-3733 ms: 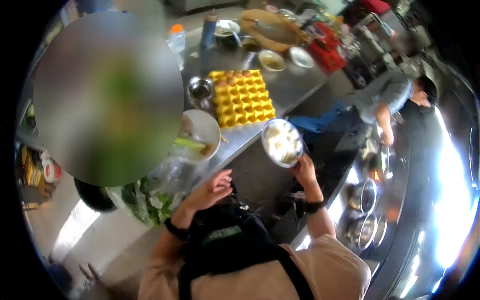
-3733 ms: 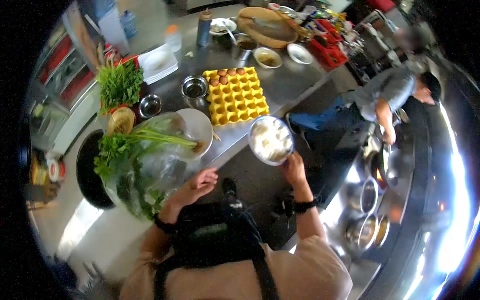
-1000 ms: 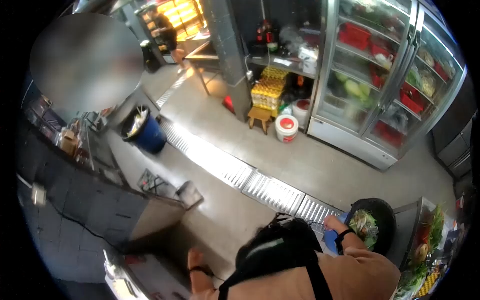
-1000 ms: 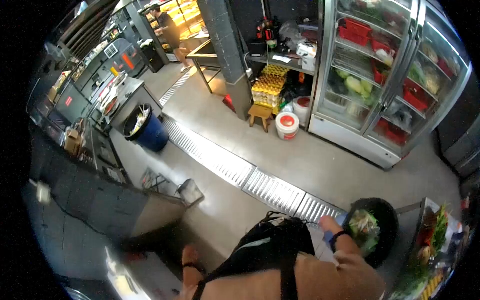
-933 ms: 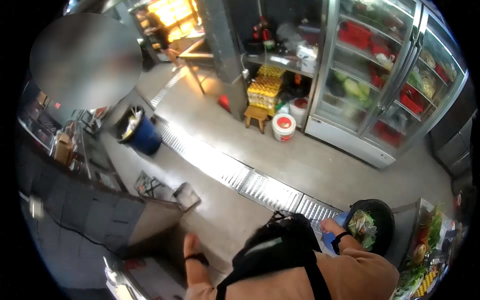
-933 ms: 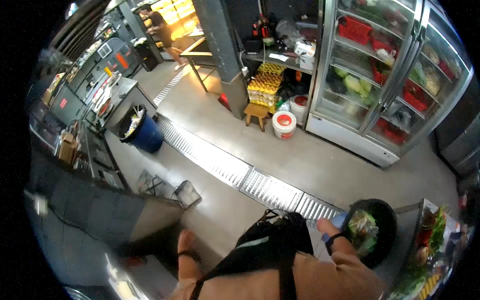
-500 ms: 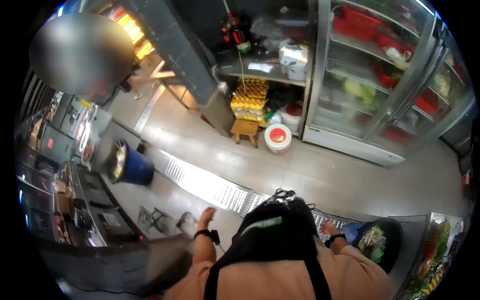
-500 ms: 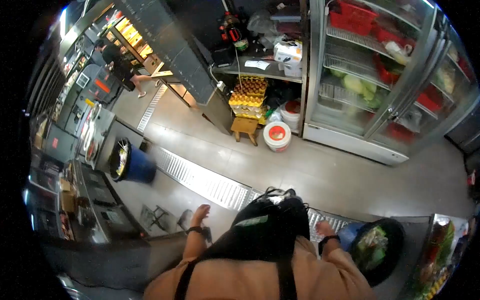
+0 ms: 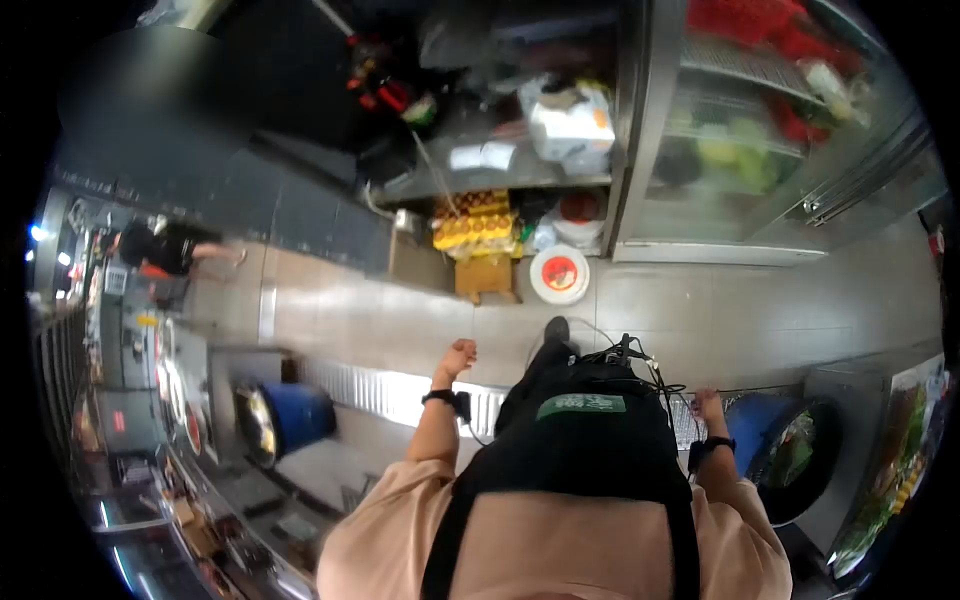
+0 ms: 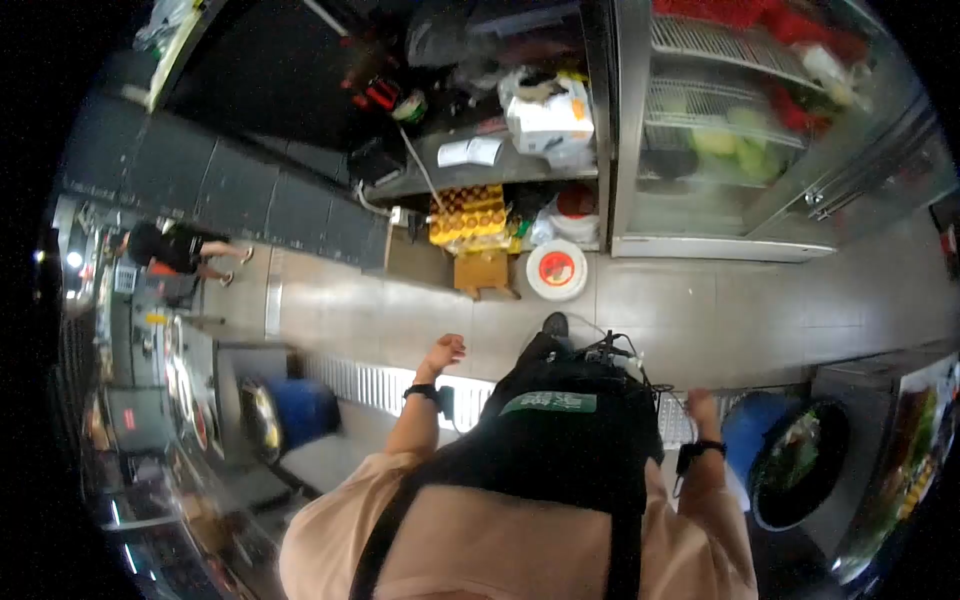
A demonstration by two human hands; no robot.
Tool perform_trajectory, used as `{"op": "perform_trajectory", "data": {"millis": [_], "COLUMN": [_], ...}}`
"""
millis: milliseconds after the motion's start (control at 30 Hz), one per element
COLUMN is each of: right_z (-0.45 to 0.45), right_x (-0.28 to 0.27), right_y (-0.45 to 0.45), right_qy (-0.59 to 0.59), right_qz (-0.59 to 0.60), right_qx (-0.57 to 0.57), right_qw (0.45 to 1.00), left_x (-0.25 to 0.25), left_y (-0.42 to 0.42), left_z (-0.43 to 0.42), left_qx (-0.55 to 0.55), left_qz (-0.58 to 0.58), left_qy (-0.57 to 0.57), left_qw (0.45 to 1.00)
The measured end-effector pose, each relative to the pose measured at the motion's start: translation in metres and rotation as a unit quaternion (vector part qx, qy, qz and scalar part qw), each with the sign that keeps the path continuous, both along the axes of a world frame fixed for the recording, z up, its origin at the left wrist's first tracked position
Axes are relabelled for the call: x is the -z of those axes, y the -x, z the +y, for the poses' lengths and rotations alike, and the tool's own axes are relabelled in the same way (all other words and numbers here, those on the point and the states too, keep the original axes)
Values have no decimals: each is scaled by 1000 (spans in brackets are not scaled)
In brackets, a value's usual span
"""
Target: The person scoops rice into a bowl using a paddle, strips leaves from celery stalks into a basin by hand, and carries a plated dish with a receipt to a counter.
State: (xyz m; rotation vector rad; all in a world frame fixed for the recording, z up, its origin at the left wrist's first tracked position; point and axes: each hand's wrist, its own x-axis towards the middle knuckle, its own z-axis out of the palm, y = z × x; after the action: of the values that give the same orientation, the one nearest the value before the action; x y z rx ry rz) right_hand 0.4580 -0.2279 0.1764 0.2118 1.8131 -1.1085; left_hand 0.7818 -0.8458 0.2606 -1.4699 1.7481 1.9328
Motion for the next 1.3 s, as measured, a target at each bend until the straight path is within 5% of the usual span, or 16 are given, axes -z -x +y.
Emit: {"op": "perform_trajectory", "data": {"millis": [167, 233, 300, 433, 567, 633, 700, 833, 867, 900, 1000, 1100, 1133, 1167, 1233, 1300], "right_z": [-19, 4, -37, -85, -80, -82, -56, -20, -1, 29, 84, 161, 186, 202, 233, 257], "right_x": [-17, 26, -44, -99, -119, -136, -85, -81, -88, -102, -96, -106, -111, -117, -151, -188], "right_y": [-52, -66, -70, -65, -69, -73, -94, -112, -110, -115, -108, -78, -64, -52, -25, 1], "right_qy": [-67, 52, -40, -5, -136, -141, -126, -243, -244, -234, -216, -250, -273, -293, -272, -267], "right_qz": [-108, -138, 57, 45, 126, 124, 111, 119, 119, 115, 115, 174, 203, 230, 247, 265], "right_qx": [118, 212, 93, 250, 165, 232, 253, 183, 195, 218, 281, 282, 293, 305, 346, 364], "right_qw": [985, 966, 993, 967, 969, 954, 953, 945, 943, 941, 928, 910, 894, 877, 863, 852], "left_x": [22, 36, 48, 82, 98, 74, 89, 95, 138, 121, 29, 48, 99, 46, 107, 58], "left_y": [93, 117, 136, 149, 168, 203, 233, 290, 311, 322, 380, 431, 462, 473, 528, 571], "left_z": [-82, -105, -124, -152, -141, -119, -103, -51, -59, -29, 79, 155, 153, 221, 252, 335], "left_qx": [70, 71, 115, 267, 155, 349, 321, 304, 230, 239, 393, 428, 485, 472, 614, 611], "left_qz": [-50, -42, -81, -67, 17, -159, -185, -192, -226, -230, -273, -155, -131, -179, -67, -50], "left_qy": [-31, -33, -65, -6, -309, -157, -325, -312, -593, -582, -137, -122, -261, -45, -18, -57], "left_qw": [996, 996, 988, 961, 938, 910, 870, 879, 738, 742, 867, 882, 824, 862, 786, 788]}}
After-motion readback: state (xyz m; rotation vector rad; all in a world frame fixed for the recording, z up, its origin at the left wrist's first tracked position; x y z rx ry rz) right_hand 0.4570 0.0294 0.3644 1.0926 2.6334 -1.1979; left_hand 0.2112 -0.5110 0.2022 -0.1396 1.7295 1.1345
